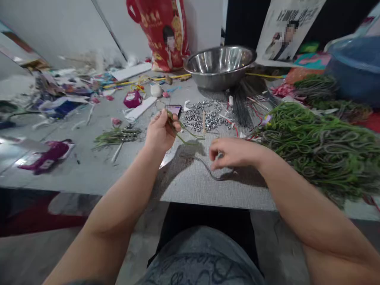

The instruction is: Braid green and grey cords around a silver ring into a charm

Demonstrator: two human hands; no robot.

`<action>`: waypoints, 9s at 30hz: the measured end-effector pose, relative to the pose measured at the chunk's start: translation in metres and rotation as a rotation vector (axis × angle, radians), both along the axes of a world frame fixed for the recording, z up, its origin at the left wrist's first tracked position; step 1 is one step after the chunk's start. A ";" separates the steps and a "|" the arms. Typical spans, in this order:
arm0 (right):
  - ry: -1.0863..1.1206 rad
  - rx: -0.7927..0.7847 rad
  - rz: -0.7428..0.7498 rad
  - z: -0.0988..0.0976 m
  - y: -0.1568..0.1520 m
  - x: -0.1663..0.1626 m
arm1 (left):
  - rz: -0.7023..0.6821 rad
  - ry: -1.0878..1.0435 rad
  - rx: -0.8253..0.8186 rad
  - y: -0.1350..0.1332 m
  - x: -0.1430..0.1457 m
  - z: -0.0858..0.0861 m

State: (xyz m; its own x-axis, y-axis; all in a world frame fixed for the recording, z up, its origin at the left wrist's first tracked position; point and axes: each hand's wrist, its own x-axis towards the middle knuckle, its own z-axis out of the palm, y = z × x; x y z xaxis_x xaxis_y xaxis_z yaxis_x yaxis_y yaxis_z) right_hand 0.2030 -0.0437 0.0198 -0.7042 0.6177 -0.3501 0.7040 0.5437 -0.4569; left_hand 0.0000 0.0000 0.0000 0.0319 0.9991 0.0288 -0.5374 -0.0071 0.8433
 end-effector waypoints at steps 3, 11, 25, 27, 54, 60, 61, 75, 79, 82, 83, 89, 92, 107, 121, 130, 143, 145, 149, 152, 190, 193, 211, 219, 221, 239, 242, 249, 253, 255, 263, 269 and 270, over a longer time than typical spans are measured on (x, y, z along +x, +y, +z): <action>-0.210 0.066 0.072 0.001 -0.020 -0.009 | 0.002 0.049 -0.011 -0.001 0.000 -0.001; 0.163 -0.069 0.013 -0.010 -0.018 -0.012 | -0.144 0.162 -0.016 -0.010 0.010 -0.007; 1.090 -0.327 -0.682 -0.017 0.008 0.003 | -0.403 0.210 -0.054 -0.026 0.027 -0.016; 0.959 -0.242 -0.692 -0.014 0.008 0.006 | -0.367 0.167 -0.053 -0.024 0.023 -0.013; 1.296 -0.127 -0.714 0.000 0.003 0.010 | -0.329 0.187 -0.101 -0.024 0.027 -0.013; 1.385 -0.195 -0.686 -0.007 0.003 0.002 | -0.518 0.221 -0.108 -0.034 0.040 -0.016; 1.409 -0.224 -0.665 -0.009 0.003 0.000 | -0.553 0.217 -0.105 -0.035 0.042 -0.017; 1.304 -0.069 -0.698 -0.007 0.006 0.006 | -0.733 0.191 -0.161 -0.038 0.041 -0.017; 1.184 0.046 -0.713 -0.003 0.008 0.014 | -0.721 0.209 -0.200 -0.035 0.041 -0.018; 1.197 0.083 -0.733 0.003 0.008 0.020 | -0.710 0.239 -0.229 -0.034 0.040 -0.019; 1.225 0.079 -0.739 0.005 0.008 0.022 | -0.702 0.247 -0.239 -0.034 0.040 -0.020; 1.346 0.024 -0.767 0.010 0.008 0.033 | -0.620 0.240 -0.270 -0.033 0.038 -0.019; 1.248 0.057 -0.761 0.008 0.007 0.030 | -0.554 0.227 -0.256 -0.031 0.037 -0.019; 1.566 -0.237 -0.809 0.012 0.006 0.026 | -0.086 0.470 -0.115 -0.014 0.031 -0.026; 1.281 -0.254 -0.721 -0.019 -0.006 -0.017 | -0.044 0.663 0.191 -0.015 0.030 -0.028; 1.093 -0.085 -0.576 -0.029 -0.006 -0.019 | 0.017 0.965 0.376 -0.025 0.034 -0.024; 0.792 0.397 -0.454 -0.039 -0.003 -0.019 | -0.144 0.910 0.479 -0.030 0.037 -0.025; 0.737 0.452 -0.458 -0.042 -0.003 -0.018 | -0.160 0.907 0.508 -0.031 0.037 -0.026; 0.640 0.550 -0.435 -0.049 -0.003 -0.017 | -0.149 0.949 0.524 -0.031 0.037 -0.027; 0.617 0.606 -0.387 -0.053 -0.004 -0.020 | -0.094 0.952 0.493 -0.030 0.038 -0.029; 0.975 0.182 -0.736 -0.039 0.009 -0.011 | -0.329 0.338 0.028 -0.024 0.023 -0.009; 0.983 0.312 -0.739 -0.038 0.008 -0.011 | -0.356 0.345 0.025 -0.024 0.023 -0.008; 1.033 0.743 -0.439 -0.039 -0.007 -0.014 | -0.325 0.326 -0.067 -0.027 0.024 -0.003; 0.601 0.563 -0.276 -0.053 0.001 -0.018 | -0.385 0.266 -0.018 -0.027 0.023 -0.005; 0.576 0.640 -0.345 -0.056 0.007 -0.017 | -0.395 0.259 -0.015 -0.027 0.023 -0.006; 0.812 0.875 -0.447 -0.046 0.003 -0.012 | -0.547 0.268 -0.189 -0.032 0.026 -0.004; 0.834 0.914 -0.408 -0.047 0.004 -0.012 | -0.555 0.254 -0.179 -0.032 0.026 -0.004; 0.826 0.858 -0.377 -0.046 0.006 -0.012 | -0.575 0.240 -0.192 -0.030 0.026 -0.007; 0.825 0.636 -0.429 -0.046 0.005 -0.013 | -0.584 0.239 -0.186 -0.030 0.025 -0.007; 0.853 0.466 -0.455 -0.047 0.005 -0.013 | -0.576 0.253 -0.188 -0.030 0.025 -0.006; 0.968 0.284 -0.460 -0.049 0.003 -0.014 | -0.563 0.243 -0.196 -0.031 0.025 -0.004; 0.952 0.370 -0.534 -0.046 -0.001 -0.015 | -0.598 0.240 -0.192 -0.030 0.025 -0.006; 0.964 0.359 -0.542 -0.046 -0.001 -0.015 | -0.599 0.233 -0.182 -0.030 0.025 -0.006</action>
